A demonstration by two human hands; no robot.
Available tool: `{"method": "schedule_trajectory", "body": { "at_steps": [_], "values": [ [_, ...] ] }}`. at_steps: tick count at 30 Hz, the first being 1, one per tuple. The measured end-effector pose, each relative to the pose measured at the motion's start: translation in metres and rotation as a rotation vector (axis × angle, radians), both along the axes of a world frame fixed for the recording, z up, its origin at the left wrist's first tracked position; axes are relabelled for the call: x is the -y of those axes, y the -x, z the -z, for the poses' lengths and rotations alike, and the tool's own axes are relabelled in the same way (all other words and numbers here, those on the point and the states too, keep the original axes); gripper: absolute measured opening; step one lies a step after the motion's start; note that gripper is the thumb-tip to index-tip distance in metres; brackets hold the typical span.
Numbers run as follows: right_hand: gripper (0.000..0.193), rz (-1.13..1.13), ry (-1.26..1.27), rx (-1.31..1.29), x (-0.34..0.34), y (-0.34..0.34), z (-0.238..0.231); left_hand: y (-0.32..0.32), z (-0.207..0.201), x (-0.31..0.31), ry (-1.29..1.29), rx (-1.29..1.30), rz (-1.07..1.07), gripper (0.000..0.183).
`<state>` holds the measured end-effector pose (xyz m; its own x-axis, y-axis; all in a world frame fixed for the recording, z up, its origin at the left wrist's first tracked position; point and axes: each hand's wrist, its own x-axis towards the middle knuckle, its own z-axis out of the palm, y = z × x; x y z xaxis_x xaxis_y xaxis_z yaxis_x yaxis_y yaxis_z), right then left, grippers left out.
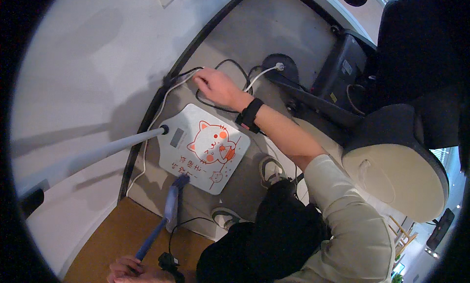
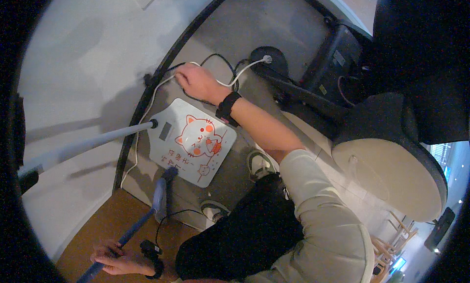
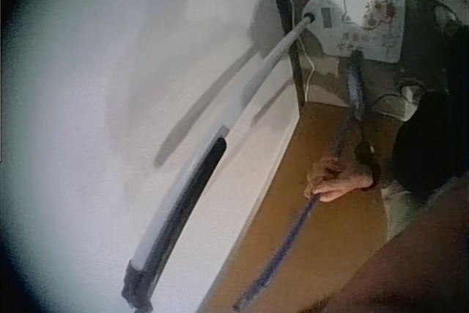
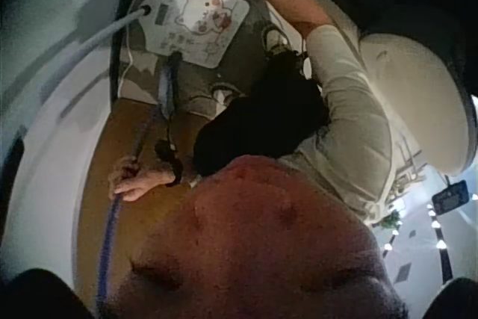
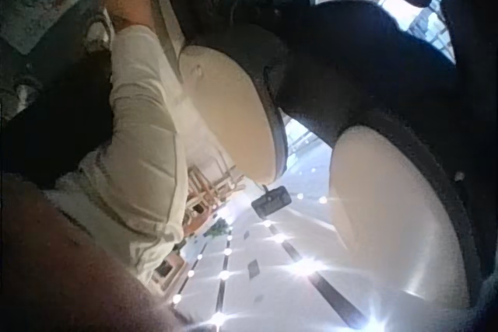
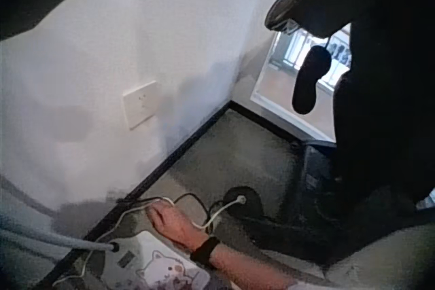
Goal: The person arranges beverage bottles on a counter, then picks up a broom and sweeps the floor in a commercial waiting area. They briefly unplug a power cord from a wall outlet to sweep underneath it, then continue sweeping around furniture.
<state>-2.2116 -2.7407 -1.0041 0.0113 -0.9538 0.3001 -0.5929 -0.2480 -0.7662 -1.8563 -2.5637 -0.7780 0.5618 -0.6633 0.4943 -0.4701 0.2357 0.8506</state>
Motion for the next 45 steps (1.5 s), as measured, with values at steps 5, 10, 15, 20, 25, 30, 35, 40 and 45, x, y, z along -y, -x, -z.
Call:
{"method": "schedule_trajectory", "body": {
  "at_steps": [5,10,15,20,25,30,35,40,45],
  "values": [
    [0.029,0.793,-0.375,0.157,-0.001,0.063,0.042,0.003,-0.004,0.0,0.031,-0.014,0.051,0.027],
    [0.051,1.103,-0.668,-0.466,-0.011,0.169,0.066,0.006,-0.004,0.001,0.03,-0.005,0.03,0.028],
    [0.064,0.862,-1.044,-0.577,-0.024,0.203,0.081,-0.01,0.004,-0.002,0.027,0.029,-0.017,0.028],
    [0.072,0.941,-0.884,-0.372,-0.007,0.191,0.09,0.023,-0.004,0.011,0.105,0.089,-0.042,0.032],
    [0.08,1.056,-0.887,-0.447,-0.003,0.171,0.094,0.027,-0.006,0.012,0.105,0.025,0.108,0.033],
    [0.07,1.017,-0.991,-0.495,-0.005,0.163,0.09,0.018,-0.008,0.009,0.114,0.045,0.14,0.032],
    [0.072,1.033,-0.994,-0.251,-0.005,0.19,0.097,0.013,-0.006,0.006,0.138,0.088,0.038,0.03],
    [0.049,0.856,-0.489,-0.23,0.001,0.172,0.081,0.024,-0.004,0.008,0.141,0.05,0.135,0.031],
    [0.043,0.626,-0.031,-0.131,0.054,0.108,-0.003,0.023,-0.007,0.005,0.138,0.056,0.146,0.032]
  ]
}}
